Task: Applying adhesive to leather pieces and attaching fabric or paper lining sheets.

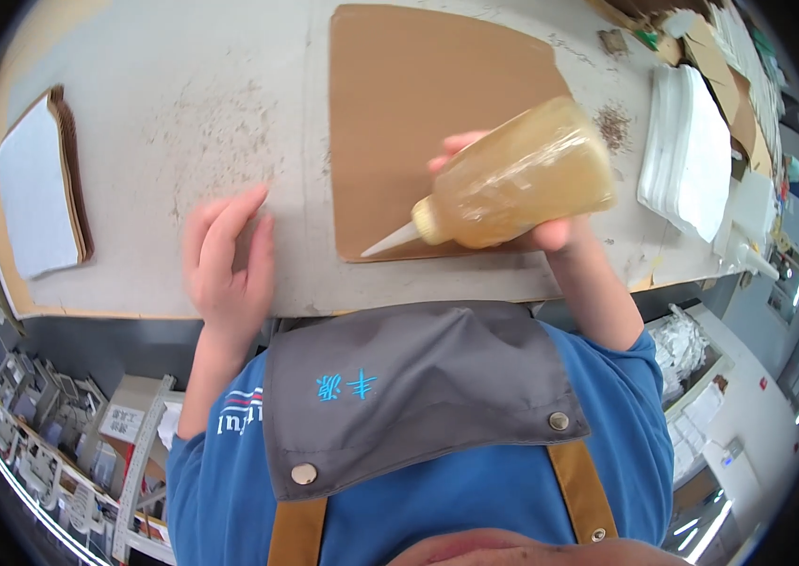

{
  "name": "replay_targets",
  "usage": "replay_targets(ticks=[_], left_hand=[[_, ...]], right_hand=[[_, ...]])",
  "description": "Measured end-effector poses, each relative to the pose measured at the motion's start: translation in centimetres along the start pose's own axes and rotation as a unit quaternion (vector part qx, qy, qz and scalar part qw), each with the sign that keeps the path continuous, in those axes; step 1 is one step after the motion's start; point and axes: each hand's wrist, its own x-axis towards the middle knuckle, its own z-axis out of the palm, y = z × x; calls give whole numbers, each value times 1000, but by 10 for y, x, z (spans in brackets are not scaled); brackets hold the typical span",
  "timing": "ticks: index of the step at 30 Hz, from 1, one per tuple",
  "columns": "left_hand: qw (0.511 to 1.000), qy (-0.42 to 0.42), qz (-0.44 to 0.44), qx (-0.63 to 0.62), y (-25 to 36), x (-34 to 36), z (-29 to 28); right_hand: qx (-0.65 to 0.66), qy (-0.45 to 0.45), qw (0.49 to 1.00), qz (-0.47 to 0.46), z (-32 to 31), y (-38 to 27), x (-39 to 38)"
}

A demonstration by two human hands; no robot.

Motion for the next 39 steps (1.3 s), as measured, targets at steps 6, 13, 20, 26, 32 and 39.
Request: replay_targets(ticks=[6,13,20,26,32,39], left_hand=[[993,6,3,114,10,-26,-3],[994,-12,-32,102,3,-33,2],[994,-16,-19,108,7,-30,2],[995,-19,-31,97,8,-28,4],[992,-29,-27,123,15,-22,4],[991,-28,-21,126,14,-22,4]], right_hand=[[-51,219,951,-214,-81,-58,-11],[-115,265,925,-246,-143,-69,-27],[-103,246,944,-195,-139,-68,-20],[-115,222,949,-194,-144,-68,-16],[-196,253,931,-173,-143,-64,-13],[-245,248,925,-152,-135,-73,-17]])
